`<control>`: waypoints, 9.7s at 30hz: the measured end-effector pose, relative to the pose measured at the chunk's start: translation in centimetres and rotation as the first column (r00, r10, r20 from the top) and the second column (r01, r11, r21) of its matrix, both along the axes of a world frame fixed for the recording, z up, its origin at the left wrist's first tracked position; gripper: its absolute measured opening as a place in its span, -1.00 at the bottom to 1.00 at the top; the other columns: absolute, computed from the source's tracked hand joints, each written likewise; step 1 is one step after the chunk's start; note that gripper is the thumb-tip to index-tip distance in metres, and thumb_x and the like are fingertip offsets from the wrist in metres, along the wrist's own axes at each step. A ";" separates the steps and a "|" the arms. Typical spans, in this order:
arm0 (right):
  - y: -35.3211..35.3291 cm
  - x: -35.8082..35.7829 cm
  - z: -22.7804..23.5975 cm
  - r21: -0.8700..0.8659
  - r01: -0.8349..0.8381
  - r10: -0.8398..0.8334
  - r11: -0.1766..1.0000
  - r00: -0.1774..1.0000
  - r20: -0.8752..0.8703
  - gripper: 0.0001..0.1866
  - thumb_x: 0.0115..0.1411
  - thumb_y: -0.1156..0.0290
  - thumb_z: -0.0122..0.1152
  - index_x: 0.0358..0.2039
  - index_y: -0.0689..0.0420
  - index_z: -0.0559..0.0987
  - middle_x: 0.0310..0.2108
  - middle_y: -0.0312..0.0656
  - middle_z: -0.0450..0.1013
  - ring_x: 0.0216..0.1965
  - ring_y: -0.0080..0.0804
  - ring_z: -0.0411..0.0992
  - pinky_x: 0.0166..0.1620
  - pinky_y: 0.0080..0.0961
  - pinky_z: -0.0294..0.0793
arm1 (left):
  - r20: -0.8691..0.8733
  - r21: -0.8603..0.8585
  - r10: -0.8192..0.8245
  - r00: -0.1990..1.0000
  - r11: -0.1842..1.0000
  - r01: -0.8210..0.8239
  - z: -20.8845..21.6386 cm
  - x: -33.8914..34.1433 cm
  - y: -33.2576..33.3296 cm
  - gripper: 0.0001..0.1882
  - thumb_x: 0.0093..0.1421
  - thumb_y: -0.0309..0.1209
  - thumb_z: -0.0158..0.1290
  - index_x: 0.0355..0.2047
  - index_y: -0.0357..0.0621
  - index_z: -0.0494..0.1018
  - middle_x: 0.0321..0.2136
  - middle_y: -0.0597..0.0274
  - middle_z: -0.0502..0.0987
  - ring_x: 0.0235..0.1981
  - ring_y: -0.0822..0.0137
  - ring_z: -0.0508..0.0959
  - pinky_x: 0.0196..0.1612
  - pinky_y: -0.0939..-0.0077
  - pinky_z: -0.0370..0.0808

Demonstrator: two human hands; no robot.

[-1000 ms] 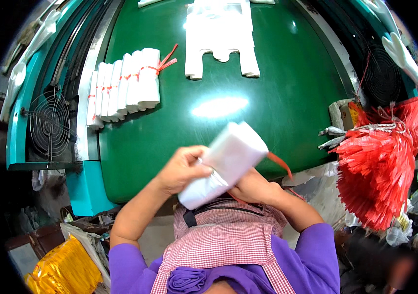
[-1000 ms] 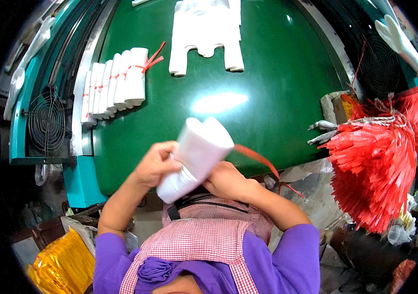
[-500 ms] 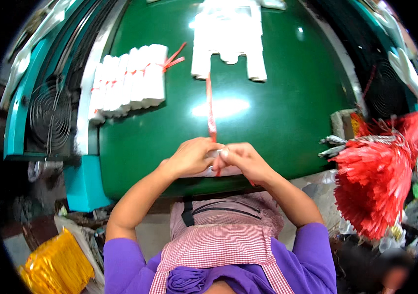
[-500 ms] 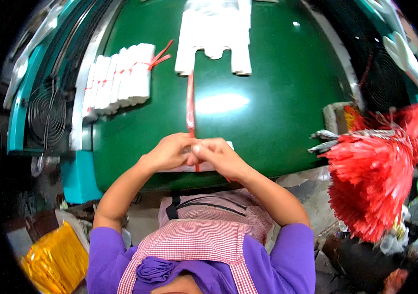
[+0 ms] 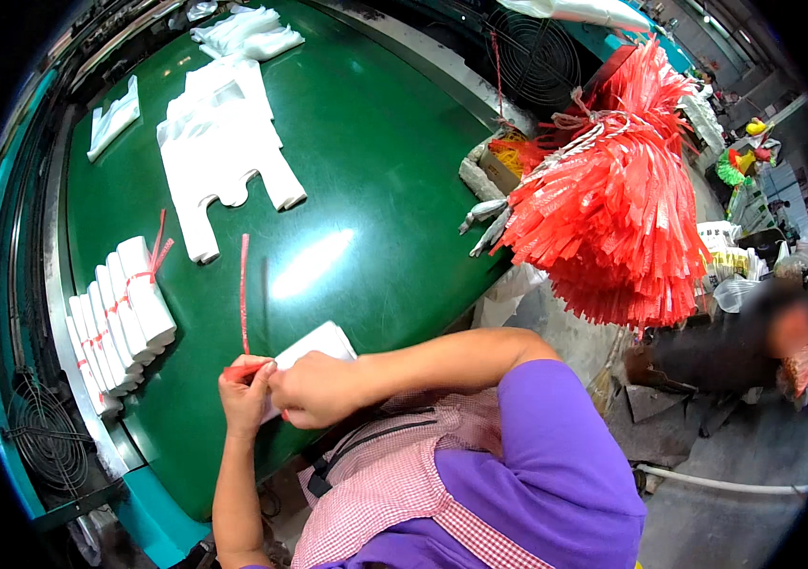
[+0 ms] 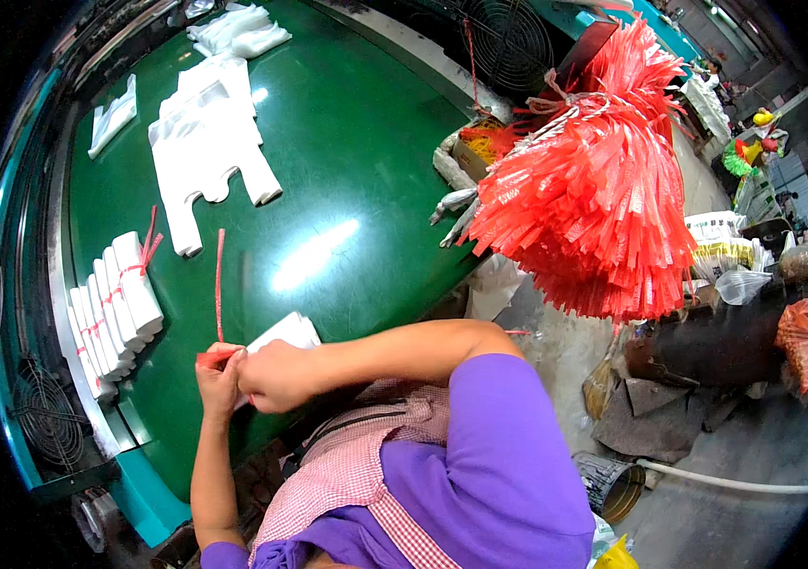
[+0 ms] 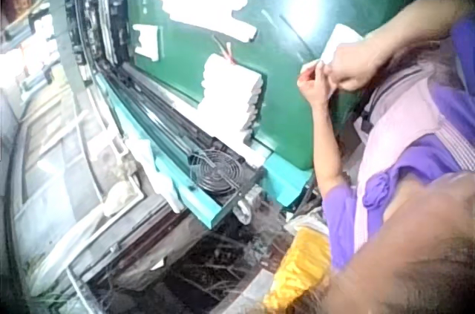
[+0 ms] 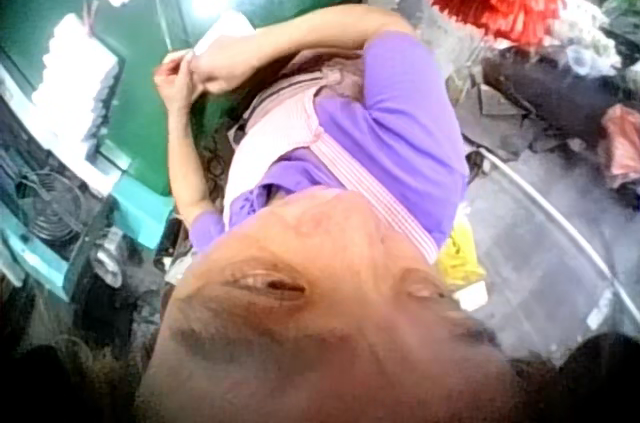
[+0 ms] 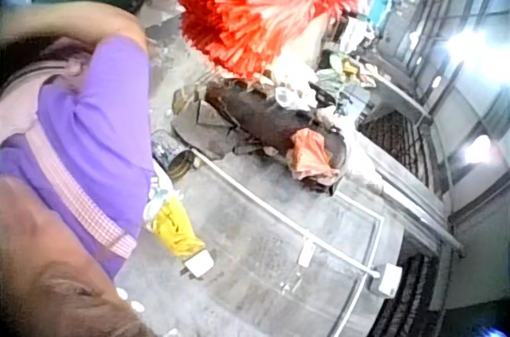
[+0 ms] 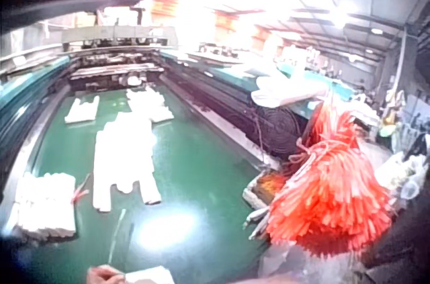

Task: The person folds white paper sheets into cylindrical rolls on a green table. They secure each roll with a red string and place the finished items into a pile. The process is repeated for multiple sheets.

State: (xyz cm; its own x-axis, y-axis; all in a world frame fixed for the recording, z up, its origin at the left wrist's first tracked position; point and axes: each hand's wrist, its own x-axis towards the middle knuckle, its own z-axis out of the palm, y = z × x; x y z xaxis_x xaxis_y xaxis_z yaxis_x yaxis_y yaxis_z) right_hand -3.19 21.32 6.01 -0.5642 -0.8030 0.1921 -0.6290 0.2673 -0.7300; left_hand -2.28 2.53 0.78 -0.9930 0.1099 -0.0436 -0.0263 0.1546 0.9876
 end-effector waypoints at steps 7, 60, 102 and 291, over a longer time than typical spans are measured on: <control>-0.9 -3.3 -2.5 -0.064 0.119 -0.075 0.991 0.879 0.471 -0.80 0.11 0.54 0.03 -0.26 0.26 0.56 -0.41 -0.07 0.52 -0.53 -0.27 0.46 -0.41 -0.38 0.46 | -0.644 -0.543 -0.422 0.638 0.839 0.007 1.0 2.4 0.3 -0.87 -0.07 -0.58 0.13 -0.45 -0.25 0.44 -0.35 0.07 0.44 -0.36 0.08 0.49 -0.32 0.29 0.47; -1.8 -17.3 -6.1 0.409 0.252 -0.038 0.877 0.885 -0.464 -0.29 0.27 -0.12 -0.10 0.30 0.06 0.20 0.38 -0.04 -0.03 0.41 -0.15 -0.13 0.39 -0.17 -0.19 | -0.268 -0.889 -0.548 0.793 0.458 0.016 0.9 -1.7 -4.3 -0.27 -0.02 -0.34 0.22 0.21 0.02 0.27 0.30 0.09 0.16 0.31 0.07 0.18 0.26 -0.07 0.15; 13.8 3.0 -2.3 0.239 0.193 -0.111 0.952 0.941 -0.320 -0.53 -0.01 0.57 0.20 -0.03 -0.02 0.53 0.15 -0.11 0.32 0.31 -0.06 0.12 0.31 0.04 -0.05 | -0.378 -0.573 -0.496 0.781 0.789 0.224 2.2 3.4 -3.0 -0.71 0.04 -0.63 0.08 -0.20 -0.09 0.47 -0.23 0.24 0.57 -0.02 0.17 0.54 0.24 0.05 0.20; 1.0 -2.8 -1.7 -0.070 0.332 -0.014 0.941 0.245 0.969 -0.77 0.26 0.55 -0.08 -0.25 0.26 0.58 -0.51 -0.31 0.42 -0.59 -0.66 0.32 -0.51 -0.71 0.27 | -0.640 -0.390 -0.187 0.745 0.915 -0.104 0.8 4.1 0.1 -0.89 0.02 -0.51 0.19 -0.42 -0.17 0.49 -0.37 0.17 0.50 -0.39 0.21 0.51 -0.35 0.41 0.48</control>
State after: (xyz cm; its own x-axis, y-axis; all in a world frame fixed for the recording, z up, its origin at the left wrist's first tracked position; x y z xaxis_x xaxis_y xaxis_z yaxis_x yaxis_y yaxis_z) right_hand -5.97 22.35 4.35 -0.5801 -0.6821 -0.4453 0.5994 0.0128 -0.8003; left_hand 1.77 2.63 1.58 -0.7801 0.2711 0.5639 0.6149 0.4991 0.6106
